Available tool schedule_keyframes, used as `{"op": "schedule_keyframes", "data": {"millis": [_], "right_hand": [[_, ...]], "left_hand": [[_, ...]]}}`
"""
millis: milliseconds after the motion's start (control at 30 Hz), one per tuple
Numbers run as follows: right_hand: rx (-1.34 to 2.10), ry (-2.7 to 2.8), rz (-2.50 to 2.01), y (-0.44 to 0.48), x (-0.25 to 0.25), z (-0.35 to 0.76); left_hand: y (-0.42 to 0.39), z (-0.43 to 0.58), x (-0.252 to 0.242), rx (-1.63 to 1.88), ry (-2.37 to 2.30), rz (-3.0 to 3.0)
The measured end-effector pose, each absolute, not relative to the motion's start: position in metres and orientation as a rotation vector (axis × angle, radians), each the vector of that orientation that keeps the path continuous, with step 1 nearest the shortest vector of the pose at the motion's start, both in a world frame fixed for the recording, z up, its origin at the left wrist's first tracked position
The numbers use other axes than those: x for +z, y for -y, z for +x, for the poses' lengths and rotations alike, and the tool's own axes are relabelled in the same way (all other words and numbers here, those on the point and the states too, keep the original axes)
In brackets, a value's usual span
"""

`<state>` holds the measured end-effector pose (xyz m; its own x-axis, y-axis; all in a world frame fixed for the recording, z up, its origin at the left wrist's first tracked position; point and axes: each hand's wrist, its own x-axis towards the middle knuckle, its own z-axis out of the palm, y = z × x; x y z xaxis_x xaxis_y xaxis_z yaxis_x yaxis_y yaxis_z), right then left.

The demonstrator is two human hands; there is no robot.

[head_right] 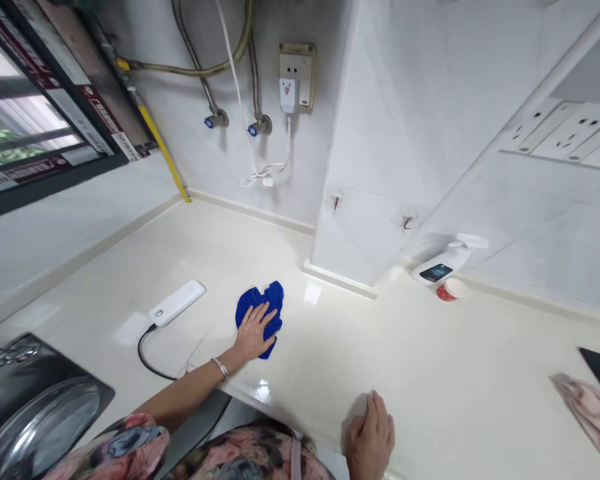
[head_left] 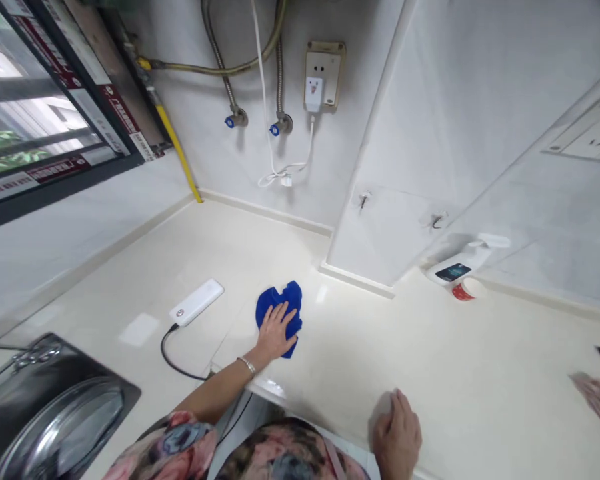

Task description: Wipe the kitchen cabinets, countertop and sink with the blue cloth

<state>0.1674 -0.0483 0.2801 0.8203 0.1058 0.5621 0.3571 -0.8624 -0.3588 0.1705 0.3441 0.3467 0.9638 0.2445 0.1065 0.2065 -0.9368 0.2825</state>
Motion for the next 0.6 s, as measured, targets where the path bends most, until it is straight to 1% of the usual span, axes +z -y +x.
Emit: {"op": "schedule_keyframes", "data": {"millis": [133,267,433,600], "right_hand": [[-0.712,0.374,-2.604,0.045,0.283,0.166],[-0.688,0.340,-2.623,0.041,0.286,0.168],[-0.674,0.303,-2.641,0.034,0.288,0.170],[-0.592,0.224,-2.638,0.026,0.297,0.183]], "left_hand": [[-0.341,0.168,0.346,0.167,-0.314,2.852],[-0.349,0.192,0.346,0.166,-0.275,2.853],[-0.354,0.257,0.346,0.277,-0.301,2.942],[-0.355,0.335,0.348,0.252,-0.554,3.005]]}}
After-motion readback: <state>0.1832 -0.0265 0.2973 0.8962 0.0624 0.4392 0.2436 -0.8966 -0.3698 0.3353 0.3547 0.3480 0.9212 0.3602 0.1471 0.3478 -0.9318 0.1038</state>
